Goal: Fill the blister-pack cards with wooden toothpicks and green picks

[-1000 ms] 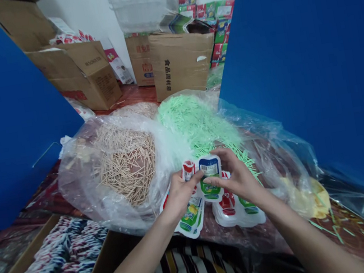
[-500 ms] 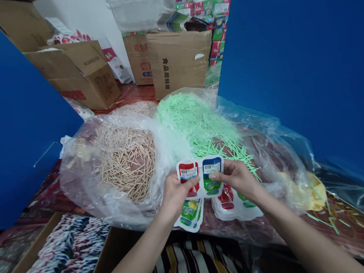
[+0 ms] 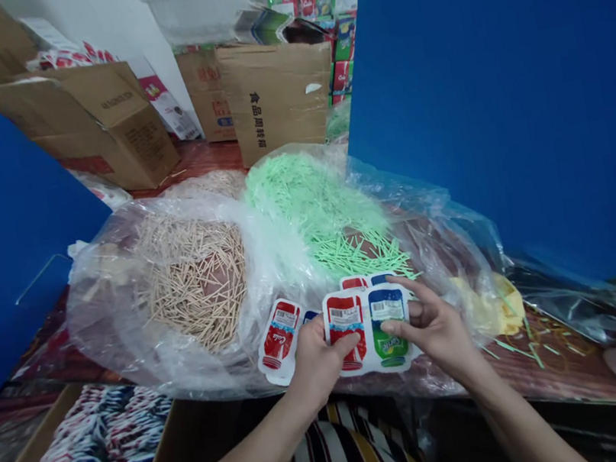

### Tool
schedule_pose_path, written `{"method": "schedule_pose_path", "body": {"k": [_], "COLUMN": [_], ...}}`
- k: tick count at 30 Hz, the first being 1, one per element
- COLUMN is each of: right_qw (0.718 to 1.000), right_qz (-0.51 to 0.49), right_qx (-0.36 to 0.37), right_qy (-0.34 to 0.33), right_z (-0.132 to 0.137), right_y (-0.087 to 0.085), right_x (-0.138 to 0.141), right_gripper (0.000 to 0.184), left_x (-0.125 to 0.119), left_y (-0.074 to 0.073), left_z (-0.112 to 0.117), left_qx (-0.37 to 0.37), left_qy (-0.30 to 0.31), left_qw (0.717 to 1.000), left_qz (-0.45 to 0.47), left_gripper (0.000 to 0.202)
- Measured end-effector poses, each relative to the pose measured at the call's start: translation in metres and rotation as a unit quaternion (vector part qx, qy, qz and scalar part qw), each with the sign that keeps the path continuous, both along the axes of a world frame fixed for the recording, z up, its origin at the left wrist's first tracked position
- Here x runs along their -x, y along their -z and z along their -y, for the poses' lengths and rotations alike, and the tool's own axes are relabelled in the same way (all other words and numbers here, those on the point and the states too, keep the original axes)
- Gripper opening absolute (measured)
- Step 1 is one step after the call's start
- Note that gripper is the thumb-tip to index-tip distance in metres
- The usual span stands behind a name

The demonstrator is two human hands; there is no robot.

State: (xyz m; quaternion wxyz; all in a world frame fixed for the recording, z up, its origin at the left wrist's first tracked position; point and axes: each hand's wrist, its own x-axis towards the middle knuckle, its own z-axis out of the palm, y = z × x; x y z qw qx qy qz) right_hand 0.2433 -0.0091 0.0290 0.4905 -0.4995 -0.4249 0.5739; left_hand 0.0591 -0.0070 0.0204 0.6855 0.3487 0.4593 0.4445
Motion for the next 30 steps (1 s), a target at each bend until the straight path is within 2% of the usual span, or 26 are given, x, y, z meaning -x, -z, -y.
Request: {"method": "schedule_pose_path", "body": {"k": [3, 8, 12, 15, 16, 17, 19, 21, 22, 24, 25, 27, 30], "right_qw": [1.0, 0.997, 0.988, 0.967, 0.955, 0.939, 0.893, 0.848, 0.83, 0.806, 0.795, 0.774, 0.763], "right_qz": [0.007, 0.041, 0.118, 0.219, 0.267, 0.323, 0.435, 0.512, 0.534, 0.555, 0.56, 0.556, 0.511], "right_qx": [-0.019, -0.049, -0.1, -0.127, -0.125, -0.12, -0.119, -0.139, -0.155, -0.19, -0.209, -0.259, -0.351], "right_qy": [0.011, -0.041, 0.006, 0.013, 0.0, -0.01, -0.005, 0.026, 0.043, 0.08, 0.106, 0.159, 0.182], "right_z": [-0.005, -0.012, -0.016, -0.022, -0.025, -0.027, -0.029, -0.028, -0.027, -0.021, -0.019, -0.014, -0.009], "right_y": [-0.009, -0.014, -0.007, 0.002, 0.006, 0.01, 0.018, 0.025, 0.027, 0.028, 0.028, 0.024, 0.018], "right_x": [-0.006, -0.017, -0.023, -0.031, -0.034, -0.037, -0.042, -0.043, -0.042, -0.037, -0.034, -0.025, -0.01], "right_gripper": [0.073, 0.075, 0.069, 0.062, 0.06, 0.057, 0.05, 0.044, 0.041, 0.036, 0.034, 0.027, 0.018], "left_x": [-0.007, -0.01, -0.001, 0.013, 0.02, 0.028, 0.044, 0.06, 0.067, 0.078, 0.081, 0.087, 0.094], "left_y": [-0.007, -0.009, -0.004, 0.0, 0.002, 0.003, 0.007, 0.013, 0.016, 0.024, 0.028, 0.036, 0.047], "left_z": [-0.008, -0.016, -0.021, -0.025, -0.026, -0.026, -0.025, -0.023, -0.022, -0.02, -0.02, -0.021, -0.026], "left_qx": [-0.005, 0.017, -0.023, -0.088, -0.117, -0.152, -0.195, -0.184, -0.164, -0.126, -0.112, -0.094, -0.068], "left_qy": [-0.005, 0.018, 0.04, 0.039, 0.026, 0.007, -0.021, -0.02, -0.008, 0.018, 0.026, 0.029, 0.027], "left_qw": [1.0, 0.998, 0.999, 0.988, 0.973, 0.945, 0.85, 0.745, 0.705, 0.652, 0.64, 0.639, 0.683], "left_qz": [0.028, 0.059, 0.004, -0.121, -0.197, -0.289, -0.489, -0.64, -0.69, -0.747, -0.76, -0.763, -0.726], "left_gripper": [0.038, 0.031, 0.033, 0.035, 0.031, 0.025, 0.017, 0.016, 0.018, 0.027, 0.032, 0.036, 0.03]}}
